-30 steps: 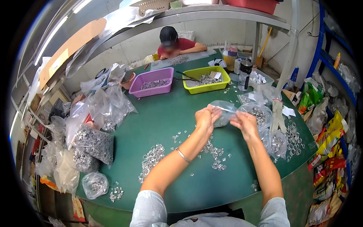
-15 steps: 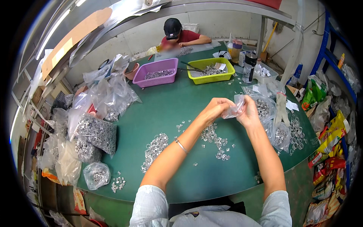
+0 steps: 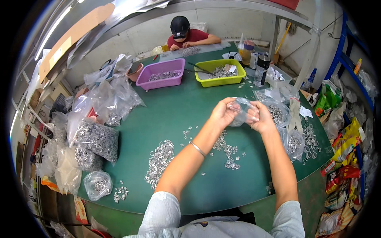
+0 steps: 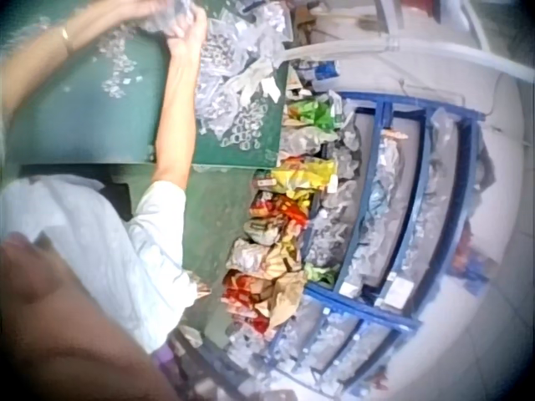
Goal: The person sorts star-shaped metal components and circular metal rings by hand on a green workbench, arranging them into piles and placing them into a plastic bag.
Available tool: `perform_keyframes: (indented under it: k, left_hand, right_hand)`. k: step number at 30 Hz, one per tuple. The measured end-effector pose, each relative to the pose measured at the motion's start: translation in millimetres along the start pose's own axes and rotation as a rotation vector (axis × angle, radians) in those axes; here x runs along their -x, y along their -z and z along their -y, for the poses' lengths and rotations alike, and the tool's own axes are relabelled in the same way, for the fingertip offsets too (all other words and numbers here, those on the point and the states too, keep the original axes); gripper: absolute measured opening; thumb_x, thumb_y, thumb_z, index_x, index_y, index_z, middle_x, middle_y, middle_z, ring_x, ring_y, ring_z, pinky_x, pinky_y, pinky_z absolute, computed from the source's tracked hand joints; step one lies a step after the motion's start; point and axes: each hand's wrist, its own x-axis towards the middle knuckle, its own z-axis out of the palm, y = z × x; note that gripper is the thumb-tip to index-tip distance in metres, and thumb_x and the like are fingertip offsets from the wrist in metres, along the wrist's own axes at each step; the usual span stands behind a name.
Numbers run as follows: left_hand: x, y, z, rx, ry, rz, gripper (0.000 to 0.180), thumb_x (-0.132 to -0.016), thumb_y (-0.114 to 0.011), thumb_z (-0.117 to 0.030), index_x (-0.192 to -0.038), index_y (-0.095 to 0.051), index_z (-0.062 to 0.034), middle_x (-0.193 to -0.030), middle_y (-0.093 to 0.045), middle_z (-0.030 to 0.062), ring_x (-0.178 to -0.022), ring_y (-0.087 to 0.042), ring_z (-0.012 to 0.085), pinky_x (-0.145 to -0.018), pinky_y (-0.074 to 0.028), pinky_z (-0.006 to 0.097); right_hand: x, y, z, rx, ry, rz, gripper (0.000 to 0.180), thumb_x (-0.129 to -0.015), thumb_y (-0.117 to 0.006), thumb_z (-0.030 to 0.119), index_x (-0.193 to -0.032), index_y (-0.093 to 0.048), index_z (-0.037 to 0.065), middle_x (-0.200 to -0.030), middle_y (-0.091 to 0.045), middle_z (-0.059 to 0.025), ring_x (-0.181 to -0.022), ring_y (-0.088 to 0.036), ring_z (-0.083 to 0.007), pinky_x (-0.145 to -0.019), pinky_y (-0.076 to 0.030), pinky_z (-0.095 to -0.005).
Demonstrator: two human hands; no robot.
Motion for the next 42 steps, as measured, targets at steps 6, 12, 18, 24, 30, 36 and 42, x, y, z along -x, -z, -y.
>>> perform_keyframes:
  k: [6,12,18,24,30,36,42]
  left_hand:
    - [-44,25,-17,0.124,0.172,0.292,0.033,-0.089,-0.052,-0.012,-0.061,-0.035,-0.0139,-0.053,-0.03,-0.0047,-0.044,-0.031,0.0081,-0.04,-0.026,0.022]
    - [-79,20,-29,-0.185,-0.281,0.141,0.015,-0.091,-0.06,-0.018,-0.089,-0.051,-0.0064,-0.057,-0.037,-0.0041,-0.043,-0.033,0.0059,-0.038,-0.028,0.021]
    - [-98,56,-16,-0.894,-0.367,-0.175,0.035,-0.094,-0.055,-0.029,-0.116,-0.058,-0.001,-0.101,-0.061,0.0073,-0.089,-0.058,0.0164,-0.081,-0.048,0.034]
    - [-31,95,-42,-1.443,-0.609,-0.082,0.035,-0.096,-0.049,-0.02,-0.124,-0.054,0.0008,-0.127,-0.055,0.0173,-0.118,-0.052,0.0255,-0.098,-0.042,0.04]
    - [33,163,-40,-2.071,-0.54,0.097,0.034,-0.094,-0.043,-0.007,-0.126,-0.051,0.0014,-0.14,-0.041,0.0208,-0.134,-0.033,0.0373,-0.111,-0.026,0.05]
    - [118,162,-8,-1.995,-0.474,0.278,0.041,-0.092,-0.045,0.0,-0.133,-0.044,0.0003,-0.145,-0.035,0.0202,-0.137,-0.029,0.0351,-0.113,-0.023,0.049]
    - [102,159,-30,-2.113,-0.664,-0.302,0.042,-0.096,-0.044,-0.012,-0.134,-0.038,0.0021,-0.144,-0.031,0.0262,-0.136,-0.027,0.0421,-0.111,-0.022,0.052]
  right_hand:
    - [-23,2,4,-0.4,0.001,0.037,0.041,-0.086,-0.048,0.013,-0.051,-0.027,0.015,-0.044,-0.026,0.0023,-0.037,-0.023,-0.0118,-0.037,-0.025,-0.0254]
    - [-59,-5,5,-0.267,0.332,0.109,0.037,-0.09,-0.05,0.017,-0.059,-0.029,0.015,-0.046,-0.024,0.0028,-0.042,-0.028,-0.0111,-0.042,-0.029,-0.0256]
    - [-101,43,-24,0.662,0.557,-0.495,0.032,-0.097,-0.048,0.029,-0.106,-0.051,-0.001,-0.094,-0.055,-0.0103,-0.081,-0.054,-0.0204,-0.074,-0.044,-0.0337]
    - [-35,9,-70,1.68,1.373,-0.478,0.053,-0.089,-0.054,0.015,-0.135,-0.036,-0.004,-0.135,-0.038,-0.0231,-0.131,-0.033,-0.0388,-0.108,-0.025,-0.0475]
    - [-14,31,-116,1.957,0.809,0.083,0.05,-0.092,-0.051,0.018,-0.136,-0.037,-0.001,-0.143,-0.034,-0.0194,-0.138,-0.024,-0.0366,-0.111,-0.018,-0.0512]
    - [9,43,-141,2.054,0.631,0.342,0.054,-0.095,-0.05,0.029,-0.137,-0.036,-0.002,-0.147,-0.032,-0.0192,-0.139,-0.023,-0.0336,-0.113,-0.017,-0.0502]
    - [-20,20,-119,1.877,0.822,0.211,0.047,-0.096,-0.044,0.03,-0.136,-0.044,0.004,-0.146,-0.035,-0.0176,-0.139,-0.026,-0.0343,-0.113,-0.018,-0.048]
